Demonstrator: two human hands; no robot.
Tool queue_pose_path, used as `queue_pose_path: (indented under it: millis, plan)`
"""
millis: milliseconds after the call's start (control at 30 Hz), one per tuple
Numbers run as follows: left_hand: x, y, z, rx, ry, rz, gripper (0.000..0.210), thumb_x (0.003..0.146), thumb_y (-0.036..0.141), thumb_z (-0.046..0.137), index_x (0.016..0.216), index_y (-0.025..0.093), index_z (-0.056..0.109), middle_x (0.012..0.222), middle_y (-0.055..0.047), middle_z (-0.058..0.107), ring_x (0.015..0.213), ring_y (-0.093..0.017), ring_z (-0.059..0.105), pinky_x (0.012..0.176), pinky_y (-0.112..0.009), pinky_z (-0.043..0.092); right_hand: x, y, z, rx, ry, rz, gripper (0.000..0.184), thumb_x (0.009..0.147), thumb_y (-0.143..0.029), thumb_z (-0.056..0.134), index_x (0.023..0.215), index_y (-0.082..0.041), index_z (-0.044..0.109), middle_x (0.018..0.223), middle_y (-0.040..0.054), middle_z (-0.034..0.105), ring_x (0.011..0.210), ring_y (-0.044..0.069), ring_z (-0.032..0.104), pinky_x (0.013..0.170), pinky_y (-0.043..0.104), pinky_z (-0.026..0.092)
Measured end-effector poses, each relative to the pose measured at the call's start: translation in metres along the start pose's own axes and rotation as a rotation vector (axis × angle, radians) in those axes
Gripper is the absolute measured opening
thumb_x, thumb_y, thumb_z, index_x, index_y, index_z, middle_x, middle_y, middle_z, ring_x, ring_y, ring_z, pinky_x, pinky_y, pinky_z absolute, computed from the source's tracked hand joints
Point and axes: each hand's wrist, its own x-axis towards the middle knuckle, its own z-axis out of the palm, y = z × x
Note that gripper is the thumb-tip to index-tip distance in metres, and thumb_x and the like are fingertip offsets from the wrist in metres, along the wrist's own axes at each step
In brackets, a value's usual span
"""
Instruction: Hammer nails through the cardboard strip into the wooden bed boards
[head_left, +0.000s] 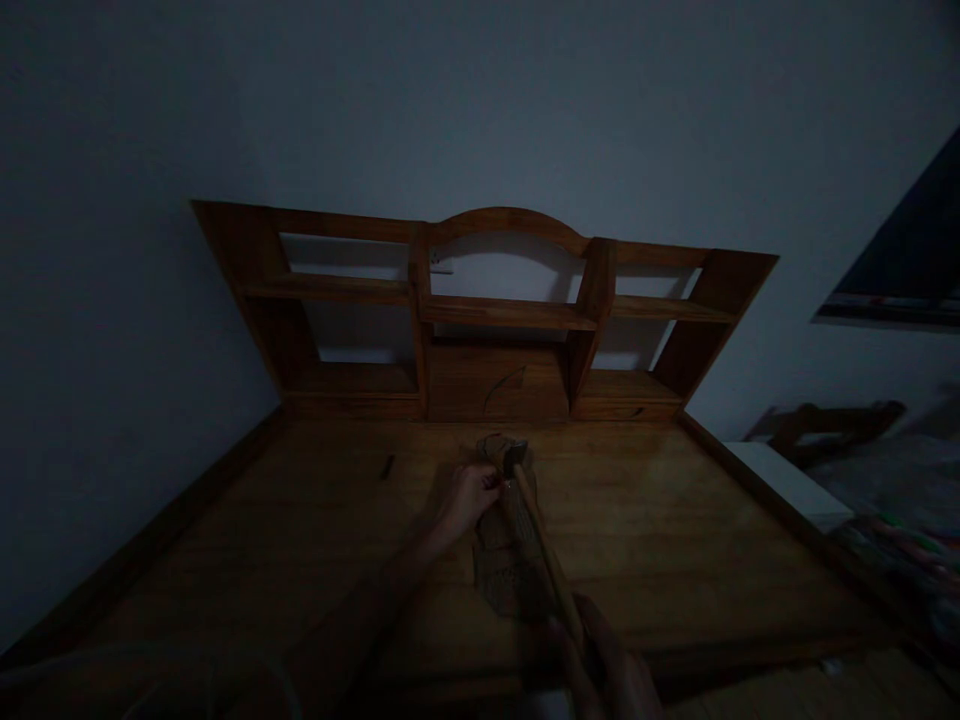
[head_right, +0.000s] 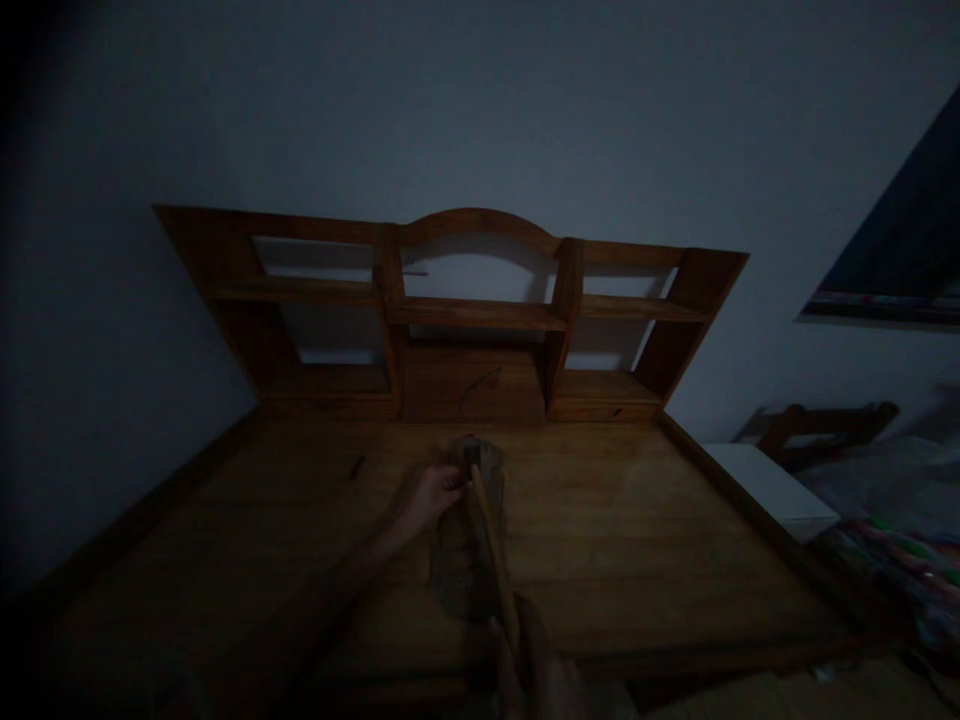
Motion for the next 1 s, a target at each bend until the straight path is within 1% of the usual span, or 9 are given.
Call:
queue_pose_path:
  millis: [100, 233, 333, 433, 500, 600, 700, 867, 1000]
  plan:
    - [0.0, -0.001, 0.002, -0.004, 0.018, -0.018, 0.022, 0.079, 0.03, 0.058, 0.071, 0.012, 0.067, 0.061, -0.001, 0.063, 0.059, -0.013, 0.056, 0.05, -0.019, 0.032, -0.002, 0.001, -0.003, -0.036, 0.023, -0.017, 0.081, 0.087, -0.071, 0.02, 0.125, -0.012, 0.059, 0.065, 0.0122, 0.073, 0.059, 0.027, 0.071, 0.052, 0.027, 0.052]
    - [0.002, -0.009, 0.008, -0.028, 0.031, -0.029, 0.026, 0.08, 0.034, 0.057, 0.07, 0.012, 0.066, 0.061, -0.002, 0.062, 0.059, -0.013, 0.056, 0.05, -0.019, 0.033, 0.001, 0.002, -0.004, 0.031, -0.009, -0.006, 0.077, 0.089, -0.068, 0.022, 0.129, -0.011, 0.055, 0.072, 0.013, 0.074, 0.064, 0.027, 0.072, 0.056, 0.027, 0.053]
    - [0.002, -0.01, 0.009, -0.034, 0.024, -0.028, 0.024, 0.08, 0.032, 0.057, 0.071, 0.012, 0.066, 0.063, -0.002, 0.063, 0.059, -0.013, 0.055, 0.05, -0.019, 0.033, 0.004, 0.002, -0.001, 0.069, -0.045, 0.017, 0.074, 0.089, -0.067, 0.026, 0.13, -0.012, 0.054, 0.071, 0.0114, 0.074, 0.065, 0.026, 0.072, 0.056, 0.025, 0.053]
    - [0.001, -0.007, 0.006, -0.04, 0.024, -0.005, 0.024, 0.079, 0.031, 0.057, 0.068, 0.012, 0.065, 0.062, -0.001, 0.062, 0.057, -0.012, 0.054, 0.05, -0.018, 0.032, 0.005, 0.002, 0.004, 0.054, -0.071, 0.017, 0.077, 0.089, -0.068, 0.022, 0.129, -0.011, 0.056, 0.066, 0.0111, 0.073, 0.063, 0.026, 0.072, 0.058, 0.026, 0.053]
    - [0.0, -0.006, 0.004, -0.042, 0.02, 0.004, 0.023, 0.079, 0.029, 0.057, 0.066, 0.012, 0.065, 0.06, 0.0, 0.06, 0.056, -0.011, 0.053, 0.05, -0.018, 0.032, 0.004, 0.002, 0.007, 0.041, -0.075, 0.018, 0.077, 0.089, -0.068, 0.02, 0.127, -0.011, 0.057, 0.069, 0.0123, 0.074, 0.067, 0.027, 0.072, 0.062, 0.026, 0.054]
    - [0.001, -0.007, 0.005, -0.066, 0.007, -0.019, 0.019, 0.076, 0.027, 0.058, 0.07, 0.012, 0.067, 0.063, -0.002, 0.063, 0.061, -0.013, 0.055, 0.052, -0.019, 0.034, 0.002, 0.002, 0.01, 0.033, -0.069, 0.04, 0.075, 0.09, -0.066, 0.023, 0.127, -0.012, 0.057, 0.075, 0.0135, 0.075, 0.076, 0.028, 0.072, 0.066, 0.027, 0.054]
    - [0.001, -0.008, 0.007, -0.088, 0.007, -0.057, 0.019, 0.076, 0.028, 0.058, 0.076, 0.012, 0.068, 0.068, -0.003, 0.066, 0.065, -0.015, 0.058, 0.053, -0.019, 0.036, 0.002, 0.002, 0.009, 0.039, -0.054, 0.043, 0.067, 0.091, -0.063, 0.025, 0.126, -0.016, 0.058, 0.078, 0.012, 0.076, 0.074, 0.027, 0.073, 0.065, 0.027, 0.054]
    - [0.0, -0.002, 0.003, -0.034, 0.004, -0.044, 0.021, 0.077, 0.028, 0.056, 0.07, 0.011, 0.067, 0.065, -0.003, 0.065, 0.062, -0.015, 0.058, 0.052, -0.019, 0.034, 0.007, 0.0, 0.006, 0.074, -0.114, -0.007, 0.07, 0.092, -0.062, 0.024, 0.127, -0.012, 0.056, 0.071, 0.0119, 0.074, 0.079, 0.028, 0.072, 0.076, 0.03, 0.053]
    - [-0.001, 0.002, 0.001, 0.007, 0.013, -0.03, 0.021, 0.078, 0.028, 0.057, 0.069, 0.011, 0.066, 0.062, -0.003, 0.064, 0.06, -0.014, 0.057, 0.051, -0.019, 0.032, 0.008, -0.003, 0.003, 0.08, -0.135, 0.027, 0.068, 0.092, -0.062, 0.024, 0.127, -0.013, 0.055, 0.068, 0.0107, 0.074, 0.08, 0.028, 0.072, 0.075, 0.029, 0.053]
